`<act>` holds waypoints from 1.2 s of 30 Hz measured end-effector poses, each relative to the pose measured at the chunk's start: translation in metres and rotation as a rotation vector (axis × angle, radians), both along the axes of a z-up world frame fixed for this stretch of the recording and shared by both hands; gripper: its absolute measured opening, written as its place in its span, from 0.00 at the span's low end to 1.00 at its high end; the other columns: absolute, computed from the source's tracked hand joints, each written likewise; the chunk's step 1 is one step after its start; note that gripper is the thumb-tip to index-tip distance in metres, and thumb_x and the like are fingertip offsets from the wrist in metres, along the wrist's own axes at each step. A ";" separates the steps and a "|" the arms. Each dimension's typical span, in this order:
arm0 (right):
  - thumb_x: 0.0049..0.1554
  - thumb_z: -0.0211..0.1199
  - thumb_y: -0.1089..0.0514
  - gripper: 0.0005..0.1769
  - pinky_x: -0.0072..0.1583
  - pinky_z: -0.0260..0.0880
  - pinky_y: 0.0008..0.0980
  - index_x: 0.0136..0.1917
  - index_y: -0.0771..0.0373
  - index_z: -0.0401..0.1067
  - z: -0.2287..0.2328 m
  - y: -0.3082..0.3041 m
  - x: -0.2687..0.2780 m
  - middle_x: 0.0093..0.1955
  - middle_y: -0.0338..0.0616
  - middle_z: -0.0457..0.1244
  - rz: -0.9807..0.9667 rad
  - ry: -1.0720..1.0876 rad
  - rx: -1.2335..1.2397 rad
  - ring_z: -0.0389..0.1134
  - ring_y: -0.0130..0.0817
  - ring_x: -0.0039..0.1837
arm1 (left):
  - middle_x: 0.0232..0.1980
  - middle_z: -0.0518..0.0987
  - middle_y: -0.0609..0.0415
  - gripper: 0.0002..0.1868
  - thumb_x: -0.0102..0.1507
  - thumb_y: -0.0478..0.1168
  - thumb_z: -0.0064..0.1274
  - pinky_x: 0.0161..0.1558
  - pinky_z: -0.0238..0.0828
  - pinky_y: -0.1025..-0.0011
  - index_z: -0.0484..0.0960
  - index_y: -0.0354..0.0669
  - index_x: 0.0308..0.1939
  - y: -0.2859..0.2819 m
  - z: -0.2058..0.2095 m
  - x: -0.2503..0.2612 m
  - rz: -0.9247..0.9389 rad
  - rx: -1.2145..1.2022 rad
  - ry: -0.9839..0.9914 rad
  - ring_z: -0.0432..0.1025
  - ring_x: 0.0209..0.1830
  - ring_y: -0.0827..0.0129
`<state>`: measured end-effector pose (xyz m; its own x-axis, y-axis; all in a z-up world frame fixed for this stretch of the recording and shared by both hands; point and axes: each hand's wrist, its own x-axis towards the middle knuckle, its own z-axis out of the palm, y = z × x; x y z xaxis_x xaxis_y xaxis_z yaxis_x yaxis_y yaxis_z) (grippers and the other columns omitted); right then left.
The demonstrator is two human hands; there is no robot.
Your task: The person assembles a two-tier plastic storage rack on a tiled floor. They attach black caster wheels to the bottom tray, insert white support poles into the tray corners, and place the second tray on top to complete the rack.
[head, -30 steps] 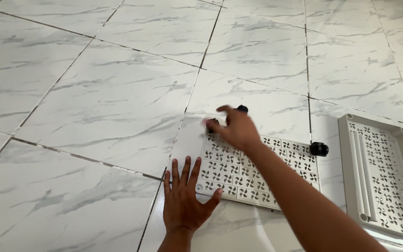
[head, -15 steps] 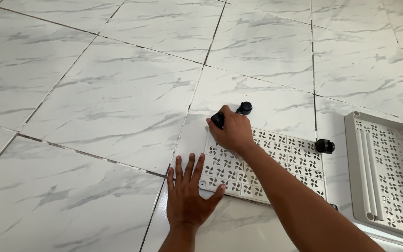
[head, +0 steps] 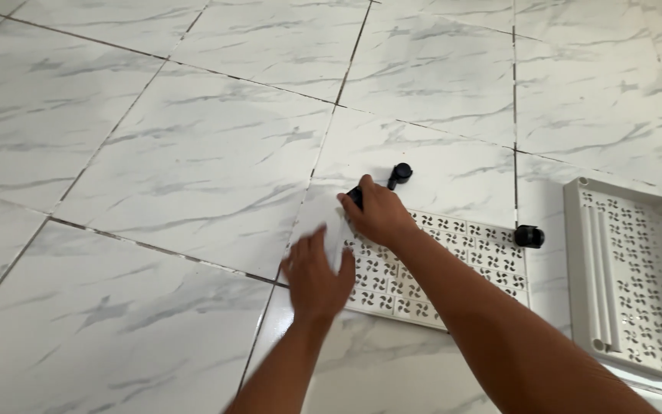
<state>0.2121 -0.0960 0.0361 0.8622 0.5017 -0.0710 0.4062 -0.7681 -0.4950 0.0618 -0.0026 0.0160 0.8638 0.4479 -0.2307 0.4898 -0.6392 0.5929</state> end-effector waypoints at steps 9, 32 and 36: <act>0.65 0.50 0.39 0.32 0.46 0.76 0.47 0.59 0.75 0.56 -0.006 0.002 0.013 0.42 0.66 0.68 0.114 0.098 -0.239 0.73 0.57 0.46 | 0.83 0.41 0.48 0.36 0.67 0.50 0.34 0.76 0.16 0.43 0.51 0.46 0.78 -0.005 -0.031 0.080 -0.172 0.104 -0.013 0.26 0.83 0.52; 0.74 0.49 0.46 0.20 0.44 0.68 0.43 0.57 0.66 0.69 0.168 0.015 0.153 0.39 0.50 0.67 0.322 -0.352 0.125 0.68 0.36 0.40 | 0.83 0.47 0.47 0.27 0.70 0.49 0.33 0.77 0.22 0.42 0.64 0.46 0.72 -0.011 -0.026 0.076 -0.111 0.119 -0.114 0.34 0.84 0.51; 0.66 0.59 0.49 0.17 0.46 0.68 0.43 0.48 0.66 0.78 0.146 -0.028 0.174 0.37 0.51 0.69 0.490 -0.192 0.080 0.67 0.43 0.39 | 0.83 0.47 0.47 0.28 0.70 0.49 0.32 0.76 0.21 0.42 0.63 0.45 0.72 -0.009 -0.022 0.081 -0.115 0.101 -0.109 0.33 0.83 0.51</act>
